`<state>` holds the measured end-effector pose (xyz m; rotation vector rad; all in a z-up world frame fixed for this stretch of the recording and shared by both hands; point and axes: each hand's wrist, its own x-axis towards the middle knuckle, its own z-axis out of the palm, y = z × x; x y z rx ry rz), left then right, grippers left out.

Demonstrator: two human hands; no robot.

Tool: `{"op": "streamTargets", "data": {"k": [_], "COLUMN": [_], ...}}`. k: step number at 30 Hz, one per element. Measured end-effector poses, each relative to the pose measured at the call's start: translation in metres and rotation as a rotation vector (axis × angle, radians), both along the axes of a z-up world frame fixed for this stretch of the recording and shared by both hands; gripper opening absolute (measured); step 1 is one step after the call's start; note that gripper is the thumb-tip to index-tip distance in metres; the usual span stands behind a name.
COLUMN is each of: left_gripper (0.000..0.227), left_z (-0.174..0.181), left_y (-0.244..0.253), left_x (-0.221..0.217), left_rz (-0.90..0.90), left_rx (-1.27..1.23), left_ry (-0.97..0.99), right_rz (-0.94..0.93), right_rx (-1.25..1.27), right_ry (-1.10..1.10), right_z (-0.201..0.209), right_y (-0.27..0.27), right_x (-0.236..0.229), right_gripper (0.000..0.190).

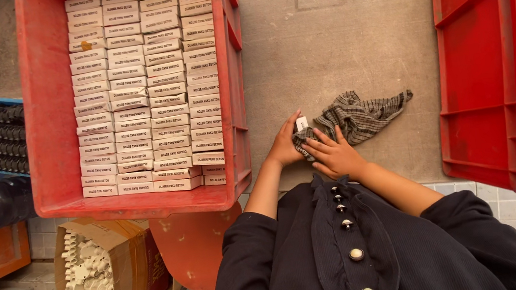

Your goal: The person sorts boxes by hand, moving them between crates and wiping a box with a cloth on a table.

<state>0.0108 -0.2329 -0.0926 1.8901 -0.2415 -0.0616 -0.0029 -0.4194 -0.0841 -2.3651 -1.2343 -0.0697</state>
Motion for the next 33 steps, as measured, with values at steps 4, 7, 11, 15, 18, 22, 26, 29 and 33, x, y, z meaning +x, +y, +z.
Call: {"op": "streamTargets", "data": {"k": [4, 7, 11, 15, 18, 22, 26, 29, 33], "left_gripper": [0.127, 0.122, 0.127, 0.121, 0.117, 0.124, 0.126, 0.13, 0.129], "left_z": [-0.003, -0.002, -0.006, -0.008, -0.01, -0.002, 0.0, -0.004, -0.011], "left_y": [0.002, 0.0, 0.003, 0.003, 0.005, -0.001, -0.011, -0.016, -0.017], "left_x": [0.003, 0.005, 0.004, 0.003, 0.004, 0.006, 0.008, 0.008, 0.003], "left_rz": [-0.025, -0.018, -0.022, -0.034, -0.057, -0.083, -0.149, -0.164, -0.176], "left_rx": [0.006, 0.106, 0.084, 0.044, 0.045, 0.084, 0.446, 0.619, 0.686], "left_ry": [0.102, 0.16, 0.186, 0.094, 0.11, 0.226, 0.147, 0.12, 0.126], "right_rz": [0.007, -0.156, -0.084, 0.08, 0.083, -0.077, -0.37, -0.399, -0.463], "right_rx": [-0.384, -0.32, -0.286, -0.235, -0.304, -0.233, -0.284, -0.348, -0.178], "right_ry": [0.107, -0.035, 0.096, 0.027, 0.122, 0.27, 0.454, 0.384, -0.091], "right_z": [0.016, 0.017, 0.008, -0.001, 0.002, 0.007, 0.007, -0.004, -0.022], "right_y": [0.001, 0.012, 0.007, -0.016, -0.015, 0.001, -0.011, -0.041, -0.078], "right_x": [0.031, 0.049, 0.032, 0.005, 0.023, 0.052, 0.062, 0.052, 0.047], "right_gripper": [0.048, 0.048, 0.053, 0.051, 0.047, 0.048, 0.056, 0.052, 0.022]}}
